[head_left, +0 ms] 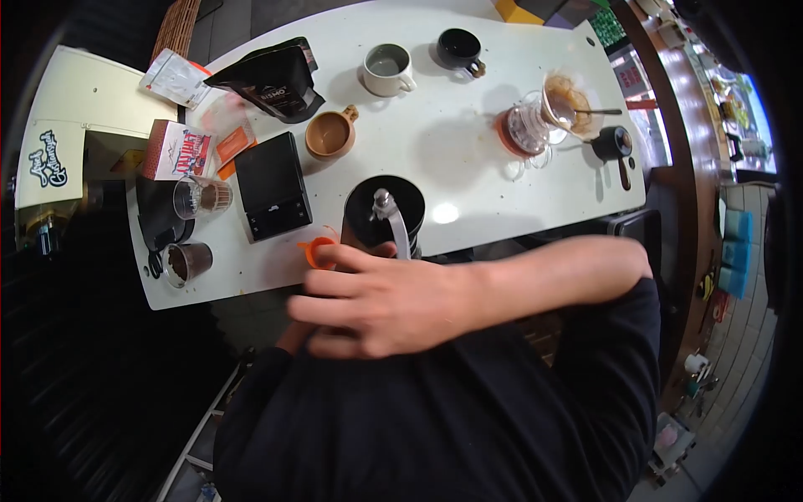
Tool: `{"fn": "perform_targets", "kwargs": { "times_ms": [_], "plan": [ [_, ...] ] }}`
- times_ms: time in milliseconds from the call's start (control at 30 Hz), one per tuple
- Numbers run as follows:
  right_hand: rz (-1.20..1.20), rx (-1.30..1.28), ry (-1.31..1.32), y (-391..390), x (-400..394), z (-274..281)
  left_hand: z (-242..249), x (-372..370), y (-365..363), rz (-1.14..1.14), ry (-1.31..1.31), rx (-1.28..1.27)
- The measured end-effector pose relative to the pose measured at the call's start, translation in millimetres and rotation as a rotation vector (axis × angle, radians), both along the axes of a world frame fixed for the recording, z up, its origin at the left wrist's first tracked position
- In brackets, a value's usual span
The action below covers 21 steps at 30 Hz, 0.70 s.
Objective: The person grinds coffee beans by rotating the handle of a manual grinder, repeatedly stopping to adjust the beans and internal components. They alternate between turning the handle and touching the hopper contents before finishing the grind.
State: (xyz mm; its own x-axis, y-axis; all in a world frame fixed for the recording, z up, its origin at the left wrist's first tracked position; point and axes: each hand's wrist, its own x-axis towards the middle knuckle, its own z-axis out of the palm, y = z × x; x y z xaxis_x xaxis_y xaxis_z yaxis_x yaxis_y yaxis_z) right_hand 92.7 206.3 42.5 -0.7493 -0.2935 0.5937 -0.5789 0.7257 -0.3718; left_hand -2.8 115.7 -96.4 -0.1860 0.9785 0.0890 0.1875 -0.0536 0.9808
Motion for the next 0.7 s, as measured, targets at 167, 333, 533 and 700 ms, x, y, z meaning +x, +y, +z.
{"fn": "perform_targets", "kwargs": {
  "times_ms": [167, 333, 533, 700],
  "plan": [
    [0.145, -0.053, -0.223, 10.3, -81.2, -29.3, -15.8, 2.4, -7.4, -0.205, 0.413, 0.250],
    [-0.265, -0.181, -0.482, 126.9, -33.9, -61.5, 10.7, -1.2, -32.1, 0.161, -0.613, -0.174],
    [-0.067, -0.225, -0.296, 38.4, 62.7, -9.0, 19.9, -5.2, -25.2, 0.350, -0.087, -0.010],
    [0.180, 0.023, 0.027, -32.1, -0.4, -3.0, 31.1, 15.4, 7.3, 0.165, 0.088, 0.037]
  ]
}}
